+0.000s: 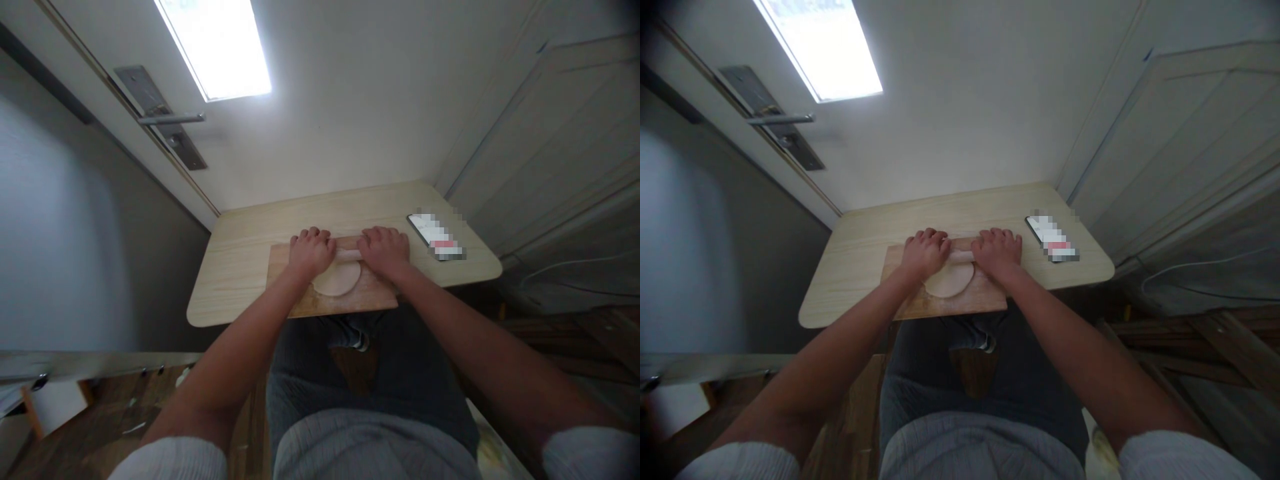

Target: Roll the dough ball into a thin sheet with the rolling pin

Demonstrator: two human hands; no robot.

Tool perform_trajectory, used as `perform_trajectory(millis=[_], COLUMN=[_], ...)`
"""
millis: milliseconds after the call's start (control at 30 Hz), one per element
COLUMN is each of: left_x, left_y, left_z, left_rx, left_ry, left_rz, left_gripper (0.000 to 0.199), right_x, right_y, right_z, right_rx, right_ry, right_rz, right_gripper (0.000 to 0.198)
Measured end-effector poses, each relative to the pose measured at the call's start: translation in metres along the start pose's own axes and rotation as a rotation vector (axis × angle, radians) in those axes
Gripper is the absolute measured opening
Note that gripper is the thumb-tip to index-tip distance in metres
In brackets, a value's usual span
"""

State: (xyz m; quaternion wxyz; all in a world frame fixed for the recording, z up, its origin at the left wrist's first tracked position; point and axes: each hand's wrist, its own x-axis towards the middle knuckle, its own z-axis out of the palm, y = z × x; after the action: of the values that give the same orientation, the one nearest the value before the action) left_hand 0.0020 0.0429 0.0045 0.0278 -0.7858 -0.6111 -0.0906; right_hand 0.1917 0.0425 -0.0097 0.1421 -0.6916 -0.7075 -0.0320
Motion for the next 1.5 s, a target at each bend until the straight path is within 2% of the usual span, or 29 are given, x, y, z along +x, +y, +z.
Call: perform_trajectory(millis=[200, 500, 1000, 1167, 1500], left_x=[-0.017, -0.037, -0.077, -0.071, -0.031], left_y=[0.008, 0.015, 0.027, 0.026, 0.009], left_z=[-0.005, -0.014, -0.011, -0.012, -0.006], left_rx=[0.004, -0.017, -0.046, -0.039, -0.043], left_ry=[0.028, 0.023, 0.027, 0.007, 0.005], left_rz=[-0.014, -0.017, -0.025, -0.035, -0.010], left_gripper=[0.046, 0.045, 0.058, 0.057, 0.054], right_x=[-0.019, -0.037, -0.077, -0.071, -0.024], right_y=[0.001, 0.002, 0.005, 0.003, -0.004], right_z=[-0.002, -0.007, -0.010, -0.012, -0.004], right_rx=[-0.011, -0.007, -0.014, -0.006, -0.008], right_ry=[0.057, 0.036, 0.051, 0.028, -0.009], right_rz=[-0.049, -0.050, -0.084, -0.070, -0.043], right_gripper=[0.048, 0.055, 0.059, 0.061, 0.055])
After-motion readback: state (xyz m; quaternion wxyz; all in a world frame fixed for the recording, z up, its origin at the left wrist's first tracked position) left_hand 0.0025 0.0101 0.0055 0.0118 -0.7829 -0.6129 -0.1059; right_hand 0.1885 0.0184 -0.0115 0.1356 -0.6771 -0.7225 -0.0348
